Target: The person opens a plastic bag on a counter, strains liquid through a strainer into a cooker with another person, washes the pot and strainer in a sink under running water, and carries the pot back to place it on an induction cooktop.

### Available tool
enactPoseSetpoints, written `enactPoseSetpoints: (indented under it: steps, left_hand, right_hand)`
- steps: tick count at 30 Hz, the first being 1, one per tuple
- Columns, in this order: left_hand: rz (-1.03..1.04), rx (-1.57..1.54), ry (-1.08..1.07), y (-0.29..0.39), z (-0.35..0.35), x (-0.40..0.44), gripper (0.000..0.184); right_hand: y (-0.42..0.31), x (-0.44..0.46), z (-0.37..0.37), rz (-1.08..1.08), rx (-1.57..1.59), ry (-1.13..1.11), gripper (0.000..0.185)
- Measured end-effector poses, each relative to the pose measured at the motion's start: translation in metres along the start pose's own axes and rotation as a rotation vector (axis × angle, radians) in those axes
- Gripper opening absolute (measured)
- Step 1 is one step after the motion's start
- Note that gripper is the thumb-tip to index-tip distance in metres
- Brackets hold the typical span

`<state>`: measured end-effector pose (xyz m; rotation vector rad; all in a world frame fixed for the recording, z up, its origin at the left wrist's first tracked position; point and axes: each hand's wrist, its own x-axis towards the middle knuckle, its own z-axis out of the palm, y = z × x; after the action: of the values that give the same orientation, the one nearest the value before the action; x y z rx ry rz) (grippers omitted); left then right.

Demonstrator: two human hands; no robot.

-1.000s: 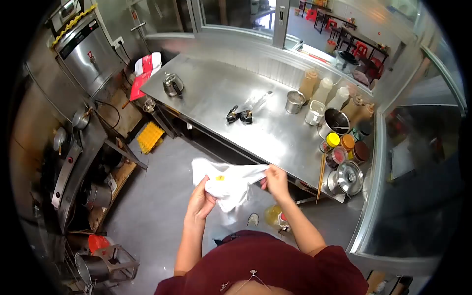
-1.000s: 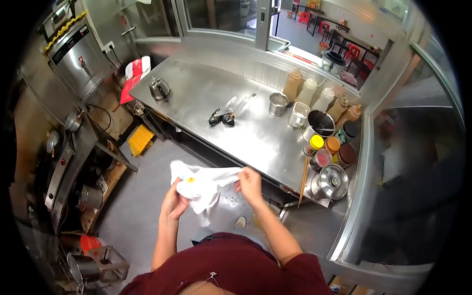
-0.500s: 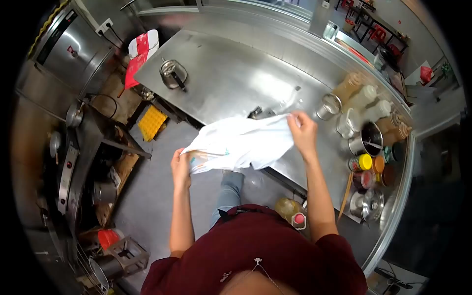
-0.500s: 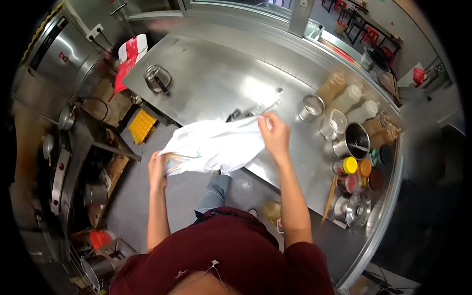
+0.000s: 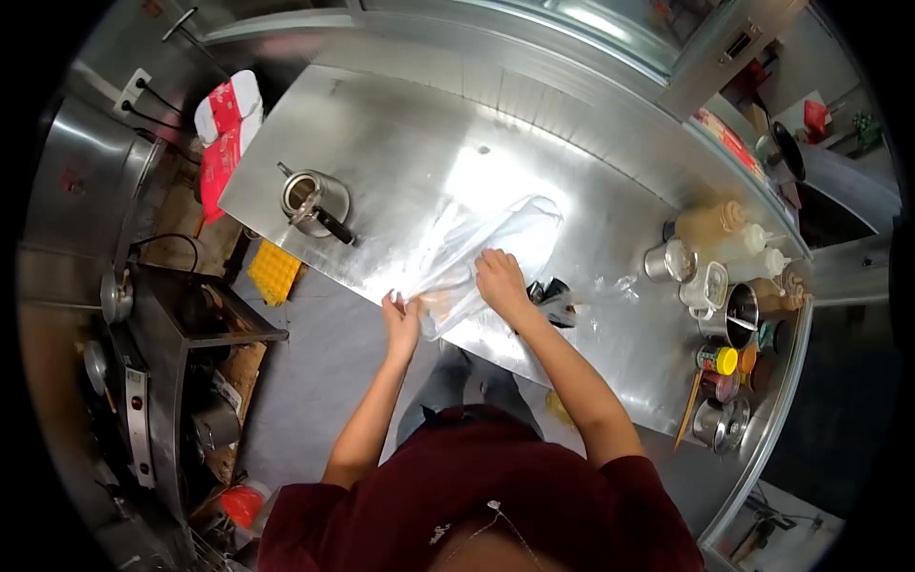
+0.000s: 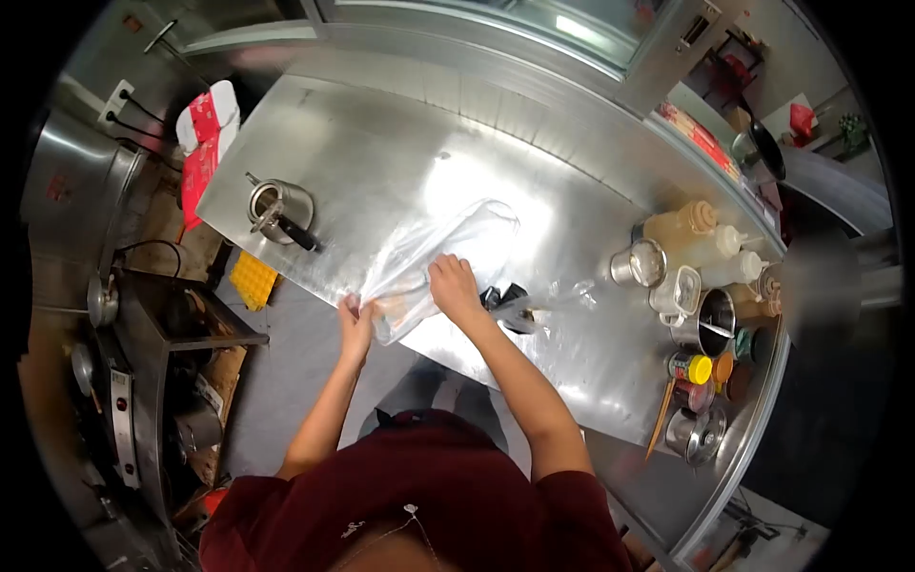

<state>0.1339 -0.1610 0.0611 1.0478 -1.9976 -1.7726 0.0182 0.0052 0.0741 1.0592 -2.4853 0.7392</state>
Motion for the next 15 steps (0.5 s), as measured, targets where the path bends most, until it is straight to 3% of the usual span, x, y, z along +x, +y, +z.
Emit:
enactPoseSetpoints:
  steps: [1, 4, 6, 8, 9, 11, 12, 13, 15]
  left_hand:
    - [0.612, 0.544, 0.211, 0.059, 0.0, -0.023, 0.032]
    - [0.995, 0.278, -0.57, 0.086, 0.04, -0.024, 0.032]
    - [0.752, 0.351, -0.792, 0.08, 0.074, 0.001, 0.028]
    - [0.843, 0.666, -0.698, 0.074, 0.088, 0.034, 0.026]
    - [1.007, 0.86, -0.597, 0.067, 0.088, 0.05, 0.035]
    - [0.867, 1.2, -0.666, 0.061, 0.073, 0.086, 0.057]
    - [0.55, 1.329, -0.832, 0.062, 0.064, 0.108, 0.071]
    - [0.401, 1.238, -0.88, 0.061, 0.056, 0.127, 0.088]
    - [0.505, 1.417, -0.87, 0.08, 0.061, 0.109, 0.092]
  right_hand:
    - [-0.004, 0.003, -0.01, 0.034, 0.023, -0.03, 0.005]
    - [-0.005, -0.003, -0.009, -0.009, 0.082, -0.09, 0.005]
    - [0.0, -0.015, -0.008, 0.029, 0.194, -0.124, 0.009]
    - [0.006, -0.033, -0.012, 0.111, 0.121, -0.255, 0.012]
    - [0.012, -0.036, -0.019, 0.264, 0.083, -0.473, 0.026]
    - [0.026, -0.022, -0.049, 0.379, 0.021, -0.674, 0.04]
    - [0.034, -0.016, -0.061, 0.435, -0.003, -0.778, 0.047]
    - [0.048, -0.016, -0.069, 0.399, -0.023, -0.776, 0.054]
    - [0.057, 0.004, -0.09, 0.338, -0.131, -0.83, 0.064]
